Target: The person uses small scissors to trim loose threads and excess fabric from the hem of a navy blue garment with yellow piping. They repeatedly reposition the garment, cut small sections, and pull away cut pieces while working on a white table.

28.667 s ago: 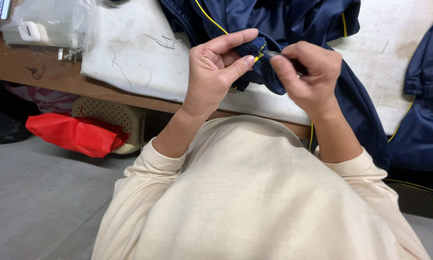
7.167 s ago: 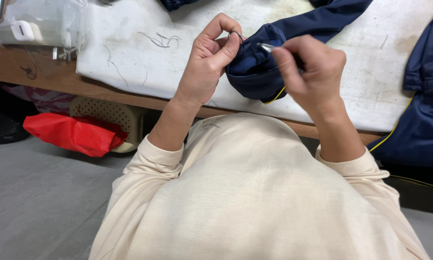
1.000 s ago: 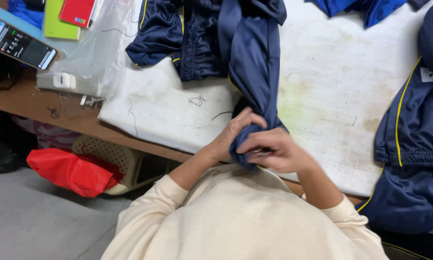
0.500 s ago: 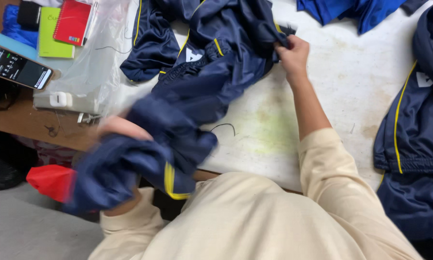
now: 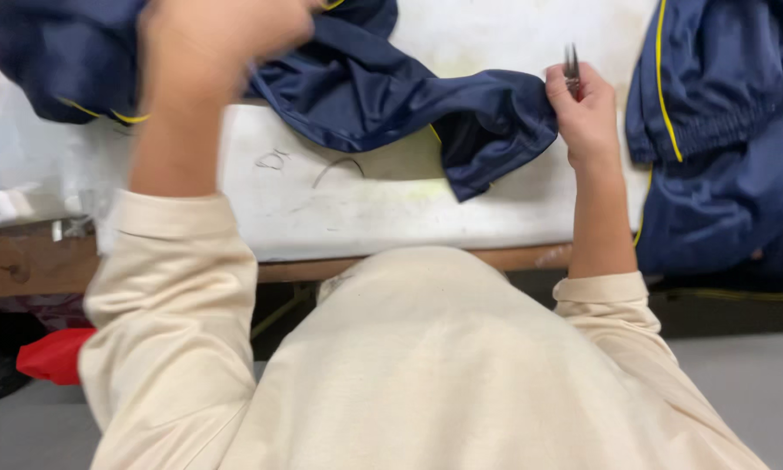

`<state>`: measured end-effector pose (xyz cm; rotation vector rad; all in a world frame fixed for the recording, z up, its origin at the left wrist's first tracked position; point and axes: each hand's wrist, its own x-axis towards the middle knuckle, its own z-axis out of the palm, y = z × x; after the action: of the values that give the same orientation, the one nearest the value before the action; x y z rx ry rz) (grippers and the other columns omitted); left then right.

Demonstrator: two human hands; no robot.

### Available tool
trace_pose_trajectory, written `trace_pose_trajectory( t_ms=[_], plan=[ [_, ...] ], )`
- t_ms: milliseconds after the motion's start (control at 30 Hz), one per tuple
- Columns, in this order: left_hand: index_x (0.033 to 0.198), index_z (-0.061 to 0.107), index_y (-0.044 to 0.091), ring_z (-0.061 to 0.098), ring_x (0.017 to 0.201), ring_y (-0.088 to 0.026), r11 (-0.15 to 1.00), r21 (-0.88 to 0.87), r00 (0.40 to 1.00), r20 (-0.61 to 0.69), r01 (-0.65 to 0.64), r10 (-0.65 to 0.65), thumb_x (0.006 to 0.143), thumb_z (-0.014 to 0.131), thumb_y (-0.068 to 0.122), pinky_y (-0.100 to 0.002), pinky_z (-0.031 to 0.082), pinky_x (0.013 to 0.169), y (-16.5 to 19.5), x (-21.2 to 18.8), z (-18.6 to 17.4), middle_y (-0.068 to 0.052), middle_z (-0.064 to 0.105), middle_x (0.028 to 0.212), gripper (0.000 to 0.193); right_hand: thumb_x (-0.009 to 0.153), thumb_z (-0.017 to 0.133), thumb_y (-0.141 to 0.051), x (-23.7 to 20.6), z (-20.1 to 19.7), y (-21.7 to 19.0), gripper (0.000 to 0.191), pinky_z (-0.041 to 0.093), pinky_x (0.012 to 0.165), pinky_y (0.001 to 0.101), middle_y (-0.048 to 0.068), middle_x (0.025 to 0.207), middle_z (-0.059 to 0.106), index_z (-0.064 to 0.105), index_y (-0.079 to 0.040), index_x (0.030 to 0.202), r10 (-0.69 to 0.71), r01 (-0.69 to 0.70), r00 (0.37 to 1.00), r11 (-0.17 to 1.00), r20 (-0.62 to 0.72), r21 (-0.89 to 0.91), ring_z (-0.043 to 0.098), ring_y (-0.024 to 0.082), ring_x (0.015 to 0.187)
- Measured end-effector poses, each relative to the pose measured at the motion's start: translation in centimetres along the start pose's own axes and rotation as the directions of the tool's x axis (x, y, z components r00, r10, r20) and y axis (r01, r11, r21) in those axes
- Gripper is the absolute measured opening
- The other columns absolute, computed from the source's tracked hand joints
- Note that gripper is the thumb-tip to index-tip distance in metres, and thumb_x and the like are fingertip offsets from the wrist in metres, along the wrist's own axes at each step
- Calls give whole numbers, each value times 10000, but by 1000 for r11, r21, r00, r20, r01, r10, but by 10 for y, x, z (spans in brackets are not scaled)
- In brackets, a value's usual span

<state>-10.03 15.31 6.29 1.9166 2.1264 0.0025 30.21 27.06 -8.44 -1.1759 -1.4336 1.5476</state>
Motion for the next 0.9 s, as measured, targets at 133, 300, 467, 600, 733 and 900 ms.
trace_pose_trajectory(
  t_ms=[133, 300, 467, 600, 733, 900],
  plan=[
    [1351, 586, 159, 485, 1201, -406, 903, -189, 912, -228, -386, 342, 737, 867, 160, -538, 472, 842, 122, -7, 87, -210, 458, 1316, 675, 1045, 705, -83, -37, -29, 34, 86, 517, 630, 232, 19, 915, 698, 678, -2, 1056, -204, 122, 931, 956, -303, -267, 675, 73, 832],
    [1092, 664, 178, 425, 1217, -456, 834, -101, 826, -241, -543, 509, 460, 869, 193, -614, 396, 830, 173, -19, 222, -281, 467, 1382, 664, 942, 718, 51, -75, -36, 41, 203, 497, 689, 240, 35, 1044, 671, 689, -7, 1134, -254, 158, 942, 912, -220, -378, 642, 105, 891],
    [956, 696, 128, 551, 1020, -224, 736, -464, 870, -266, -494, 416, 837, 817, 95, -403, 459, 868, 152, -7, 217, -52, 633, 1015, 173, 804, 744, 134, -84, -8, 42, 452, 497, 754, 252, 54, 1142, 599, 736, -57, 1213, -489, 413, 864, 554, 119, -723, 612, 99, 891],
    [883, 701, 70, 491, 702, -53, 156, -988, 965, 25, -17, 261, 968, 692, 30, -251, 403, 643, 134, -13, 175, 45, 599, 769, 93, 888, 729, 113, -69, 2, 39, 190, 417, 662, 233, 24, 1111, 533, 704, -13, 1028, -315, 336, 941, 822, 124, -459, 510, 67, 778],
    [948, 685, 61, 505, 756, -51, -58, -994, 962, -104, -92, 254, 955, 597, -122, -222, 415, 700, 112, -35, 149, 26, 616, 842, 203, 1077, 665, -62, -67, -1, 14, 65, 313, 591, 209, -11, 924, 511, 675, -11, 1038, -78, 95, 980, 992, 184, -88, 410, 47, 678],
    [910, 766, 27, 585, 748, -76, 634, -679, 927, -311, -370, 208, 796, 582, -193, -268, 484, 642, 109, -64, 124, -7, 636, 907, 308, 1130, 538, -155, -70, -8, -20, 210, 242, 404, 135, -10, 718, 516, 609, -51, 962, 137, -440, 852, 710, 505, 550, 297, 21, 456]
  ],
)
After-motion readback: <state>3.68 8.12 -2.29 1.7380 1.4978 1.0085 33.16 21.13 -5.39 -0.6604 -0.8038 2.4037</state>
